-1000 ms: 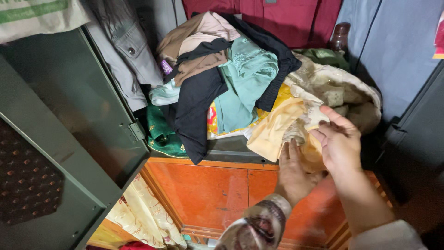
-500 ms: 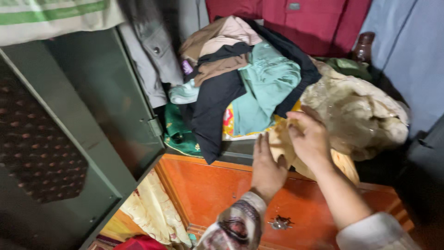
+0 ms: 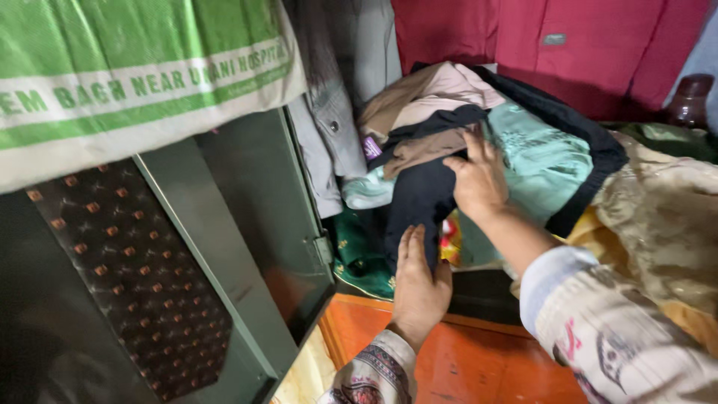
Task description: The person opens a metal wardrobe, removes several pieces of clothing, and places them on a nearby bed.
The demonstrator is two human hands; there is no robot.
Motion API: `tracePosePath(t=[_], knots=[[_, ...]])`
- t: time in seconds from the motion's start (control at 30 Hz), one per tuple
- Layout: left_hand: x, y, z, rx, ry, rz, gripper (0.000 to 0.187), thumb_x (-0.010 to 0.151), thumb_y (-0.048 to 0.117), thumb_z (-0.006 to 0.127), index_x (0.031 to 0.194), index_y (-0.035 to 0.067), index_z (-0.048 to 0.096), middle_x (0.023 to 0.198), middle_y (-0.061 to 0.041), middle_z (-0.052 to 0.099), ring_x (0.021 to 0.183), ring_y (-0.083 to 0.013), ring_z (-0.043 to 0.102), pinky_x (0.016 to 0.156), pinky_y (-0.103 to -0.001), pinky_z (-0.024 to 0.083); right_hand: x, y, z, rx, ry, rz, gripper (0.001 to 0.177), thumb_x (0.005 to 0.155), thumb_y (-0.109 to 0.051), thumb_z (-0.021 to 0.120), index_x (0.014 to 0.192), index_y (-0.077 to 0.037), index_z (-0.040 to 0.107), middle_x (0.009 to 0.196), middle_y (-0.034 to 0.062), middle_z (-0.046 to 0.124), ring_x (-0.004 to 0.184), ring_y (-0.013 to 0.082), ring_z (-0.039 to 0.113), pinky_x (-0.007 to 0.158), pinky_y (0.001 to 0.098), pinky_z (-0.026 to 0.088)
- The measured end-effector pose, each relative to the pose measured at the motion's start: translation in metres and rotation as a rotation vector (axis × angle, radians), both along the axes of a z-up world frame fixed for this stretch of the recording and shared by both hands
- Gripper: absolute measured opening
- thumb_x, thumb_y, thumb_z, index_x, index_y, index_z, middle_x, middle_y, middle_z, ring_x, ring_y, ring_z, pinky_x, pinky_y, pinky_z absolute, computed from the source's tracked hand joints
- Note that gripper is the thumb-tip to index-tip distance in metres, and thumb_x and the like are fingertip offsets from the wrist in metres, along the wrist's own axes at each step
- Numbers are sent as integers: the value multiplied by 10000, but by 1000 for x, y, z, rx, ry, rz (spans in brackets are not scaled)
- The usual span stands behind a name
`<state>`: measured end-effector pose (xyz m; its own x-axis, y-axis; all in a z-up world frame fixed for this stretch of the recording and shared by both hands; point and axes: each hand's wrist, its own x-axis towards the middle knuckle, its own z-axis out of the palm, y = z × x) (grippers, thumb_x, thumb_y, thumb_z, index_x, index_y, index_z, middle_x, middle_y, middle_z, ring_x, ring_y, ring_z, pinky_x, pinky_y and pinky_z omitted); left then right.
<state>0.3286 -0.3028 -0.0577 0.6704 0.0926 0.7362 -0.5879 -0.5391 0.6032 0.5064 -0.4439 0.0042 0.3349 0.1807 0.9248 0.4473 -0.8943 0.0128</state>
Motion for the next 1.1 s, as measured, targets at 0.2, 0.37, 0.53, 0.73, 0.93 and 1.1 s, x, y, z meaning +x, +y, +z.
tracePosePath(t=[0.2, 0.37, 0.53, 0.73, 0.93, 1.1], knots=[[8, 9, 13, -14, 55, -43, 688, 831, 38, 676, 1460, -70, 418, 1509, -326, 442, 1387, -480, 460, 1144, -441, 406, 16, -6, 37, -58, -31, 70, 227, 891, 6, 586, 972, -52, 790, 1102, 96, 745, 1053, 312, 661, 1093, 466, 439], [12, 7, 21, -131, -36, -20, 869, 799, 10, 675, 1538, -80, 227, 1557, -380, 313, 1397, -514, 403, 1146, -454, 379, -67, 14, 37, -146, 50, 402, 174, 775, 41, 604, 823, -52, 744, 951, 96, 733, 976, 312, 677, 998, 435, 506], [35, 3, 15, -171, 101, -66, 958, 761, 33, 687, 1576, -43, 190, 1556, -432, 231, 1417, -547, 322, 1154, -454, 357, -99, 23, 39, -74, 71, 347, 246, 766, -5, 643, 967, -111, 739, 1129, 85, 702, 1054, 360, 671, 989, 443, 511], [65, 7, -19, -58, 147, 15, 908, 770, 77, 722, 1553, -56, 282, 1474, -444, 370, 1393, -549, 372, 1125, -459, 404, -67, 34, 35, -58, 365, 190, 534, 783, -108, 713, 1313, -159, 670, 1393, 157, 543, 1135, 400, 597, 923, 478, 502], [36, 28, 2, -171, 83, 166, 791, 821, 31, 629, 1561, -11, 352, 1198, -213, 662, 961, -350, 703, 866, -373, 583, -54, 41, 3, -117, 308, 78, 467, 844, -137, 687, 1305, -208, 658, 1483, 96, 531, 1307, 347, 515, 1060, 518, 453], [20, 55, 45, -433, -50, 64, 849, 850, 0, 605, 1632, 14, 276, 1090, -177, 720, 923, -280, 741, 872, -333, 595, -74, 58, -5, -271, 284, 172, 642, 766, -147, 682, 1399, -156, 579, 1580, 153, 365, 1456, 358, 317, 1120, 655, 272]])
